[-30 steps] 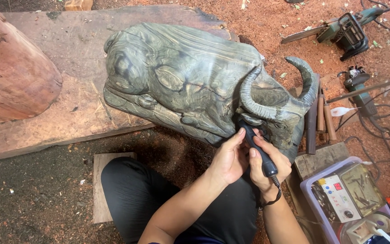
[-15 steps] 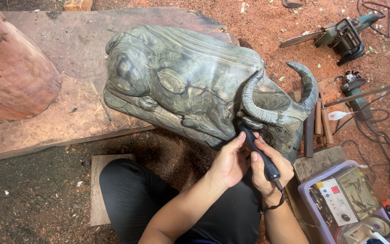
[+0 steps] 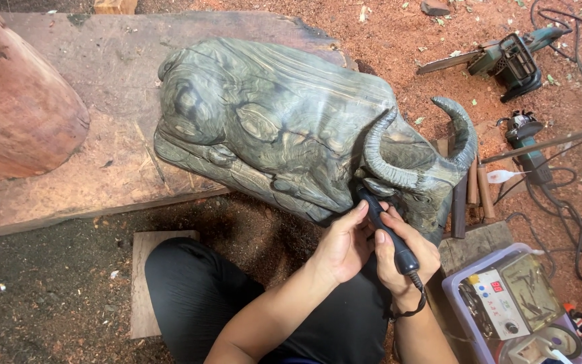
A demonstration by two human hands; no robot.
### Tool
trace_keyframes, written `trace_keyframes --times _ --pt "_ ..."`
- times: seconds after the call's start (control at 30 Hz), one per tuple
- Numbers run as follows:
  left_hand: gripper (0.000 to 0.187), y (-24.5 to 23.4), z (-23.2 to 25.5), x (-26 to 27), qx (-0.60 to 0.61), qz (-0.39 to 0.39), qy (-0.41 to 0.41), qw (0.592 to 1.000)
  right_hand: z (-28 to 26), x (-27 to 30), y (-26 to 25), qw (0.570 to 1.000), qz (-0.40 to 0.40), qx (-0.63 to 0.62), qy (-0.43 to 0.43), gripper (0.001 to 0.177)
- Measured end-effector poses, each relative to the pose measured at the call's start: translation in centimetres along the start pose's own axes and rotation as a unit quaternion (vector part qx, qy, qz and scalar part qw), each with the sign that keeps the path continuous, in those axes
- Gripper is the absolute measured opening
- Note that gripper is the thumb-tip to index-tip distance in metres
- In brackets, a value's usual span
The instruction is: The person uses a rotary carving tool to refine details on a wooden buffalo sculpture, focusing on the head and horn areas. The person occasionally pauses to wipe away wood dust and reposition the tool.
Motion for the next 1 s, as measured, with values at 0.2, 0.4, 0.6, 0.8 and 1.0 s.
trace_keyframes --times 0.2,0.4,0.6,0.8,1.0 --pt "0.033 0.3 0.3 0.3 -0.013 -0.005 -0.007 1.000 0.0 0.0 0.1 1.000 -0.005 0.010 0.009 0.024" --pt "0.034 0.3 0.1 0.2 0.010 0.003 -0.021 1.000 -0.4 -0.2 0.0 1.000 -0.002 0.002 0.003 0.026" --pt "0.030 0.3 0.0 0.2 -0.005 0.003 -0.006 1.000 -1.0 -0.7 -0.3 1.000 -0.018 0.006 -0.001 0.026" --pt "0.046 1.2 0.5 1.2 -0.055 -0.002 0.019 0.998 -0.7 -1.0 -0.4 0.998 0.015 -0.068 0.003 0.016" --pt "0.032 0.2 0.3 0.4 -0.025 -0.007 -0.004 1.000 -0.7 -0.6 -0.4 1.000 -0.011 0.003 0.004 0.025"
Point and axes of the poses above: each hand's wrist, its own x-axis away from the middle knuckle, its own y-axis out of the palm, z = x × y, the point moved 2 cm from there along -x, towards the middle knuckle, and after that the axes turned 6 degrees about -x, right-handed, at the moved point
